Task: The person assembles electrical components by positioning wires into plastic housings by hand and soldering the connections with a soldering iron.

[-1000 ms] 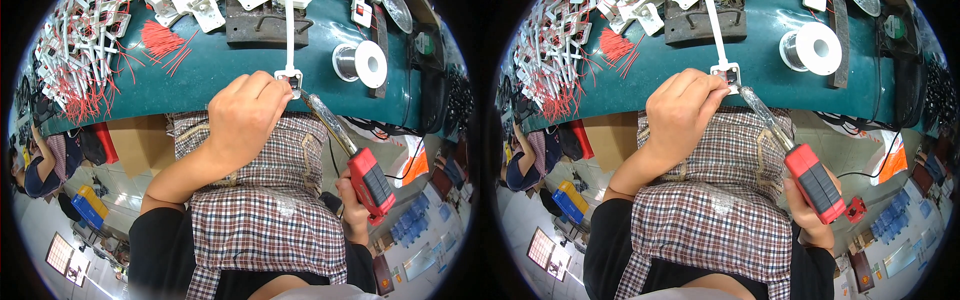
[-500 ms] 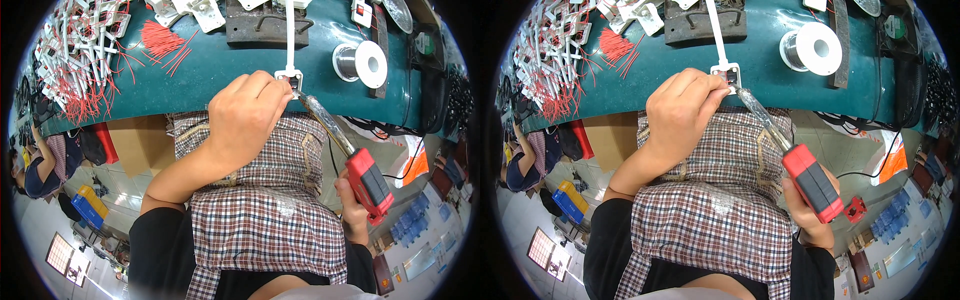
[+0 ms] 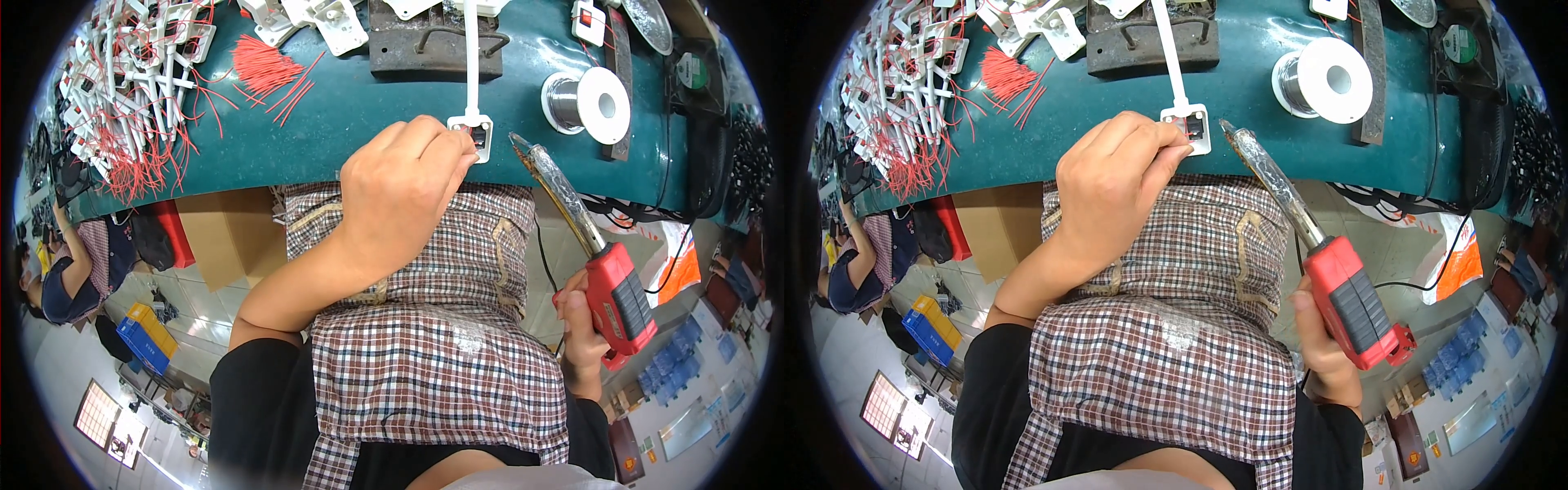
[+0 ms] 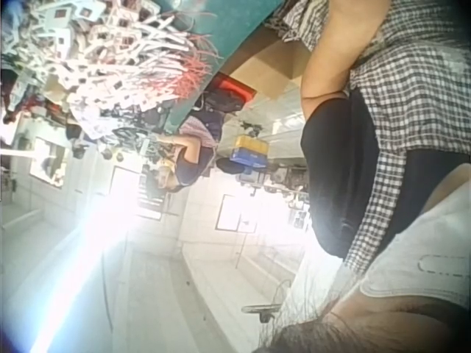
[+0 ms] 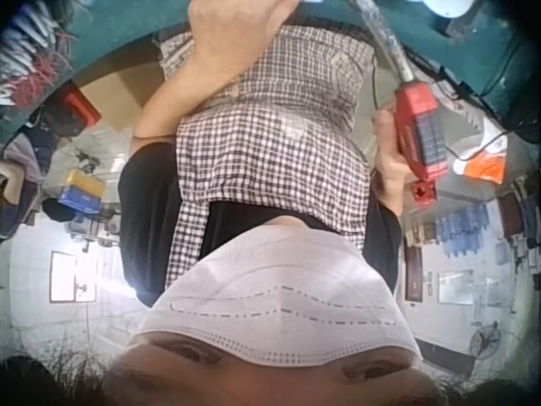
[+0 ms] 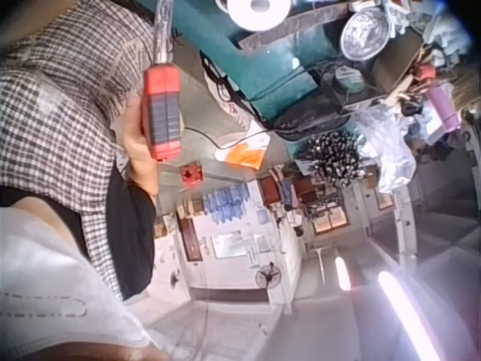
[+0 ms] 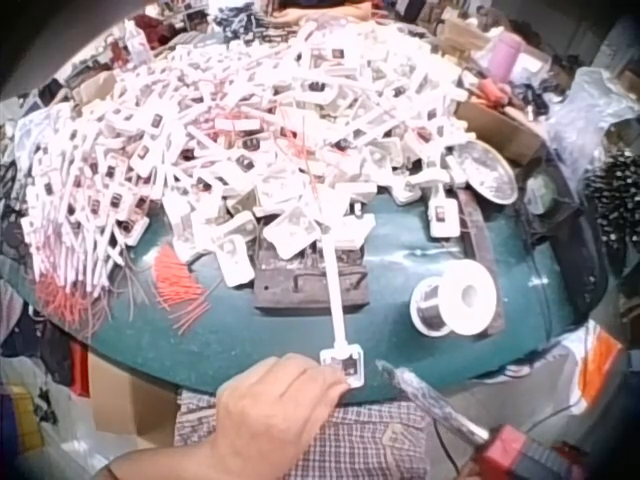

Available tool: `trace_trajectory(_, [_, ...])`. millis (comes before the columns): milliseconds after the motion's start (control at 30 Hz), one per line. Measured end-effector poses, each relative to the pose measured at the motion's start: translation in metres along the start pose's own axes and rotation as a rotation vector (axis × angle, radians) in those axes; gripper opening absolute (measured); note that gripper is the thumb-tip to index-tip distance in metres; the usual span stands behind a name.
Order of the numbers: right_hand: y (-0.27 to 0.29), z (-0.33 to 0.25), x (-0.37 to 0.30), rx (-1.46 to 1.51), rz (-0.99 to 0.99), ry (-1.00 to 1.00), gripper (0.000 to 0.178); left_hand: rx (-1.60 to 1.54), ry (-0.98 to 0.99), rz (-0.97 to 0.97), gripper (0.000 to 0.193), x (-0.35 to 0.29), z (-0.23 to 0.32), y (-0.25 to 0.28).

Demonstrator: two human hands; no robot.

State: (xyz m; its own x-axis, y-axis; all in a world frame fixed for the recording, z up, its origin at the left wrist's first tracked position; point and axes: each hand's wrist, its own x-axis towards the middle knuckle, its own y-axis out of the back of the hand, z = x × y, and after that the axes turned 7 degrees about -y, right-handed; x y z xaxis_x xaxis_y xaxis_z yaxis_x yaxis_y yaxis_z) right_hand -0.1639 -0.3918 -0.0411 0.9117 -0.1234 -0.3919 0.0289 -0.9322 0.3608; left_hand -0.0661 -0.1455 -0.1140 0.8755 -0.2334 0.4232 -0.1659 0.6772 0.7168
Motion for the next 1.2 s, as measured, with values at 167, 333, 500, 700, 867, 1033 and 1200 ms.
trace_trajectory(167, [0.004, 0.004, 0.005, 0.009, -0.022, 0.031, 0.014, -0.004, -0.026, 0.023, 0.014, 0.002, -0.004, -0.005])
trace_trajectory(333, [0.004, 0.001, 0.008, 0.050, -0.001, 0.066, 0.012, -0.043, 0.127, 0.003, 0.019, 0.017, -0.003, 0.019])
trace_trajectory(500, [0.002, 0.014, 0.008, 0.131, 0.086, 0.116, 0.009, -0.270, 0.356, -0.108, 0.030, 0.034, -0.015, 0.010])
trace_trajectory(700, [0.000, 0.000, 0.005, 0.306, 0.159, -0.011, 0.005, -0.883, 0.523, 0.119, 0.012, 0.039, -0.018, 0.027])
trace_trajectory(867, [0.002, 0.016, 0.012, 0.291, 0.103, 0.132, 0.010, -1.277, 0.461, 0.742, 0.015, 0.041, -0.093, 0.092])
trace_trajectory(1033, [-0.004, 0.011, 0.017, 0.285, 0.093, 0.172, 0.011, -1.497, 0.318, 0.928, 0.033, 0.044, -0.166, 0.164])
trace_trajectory(1200, [-0.002, 0.013, 0.016, 0.264, 0.089, 0.162, 0.012, -1.339, 0.505, 0.968, 0.039, 0.052, -0.180, 0.158])
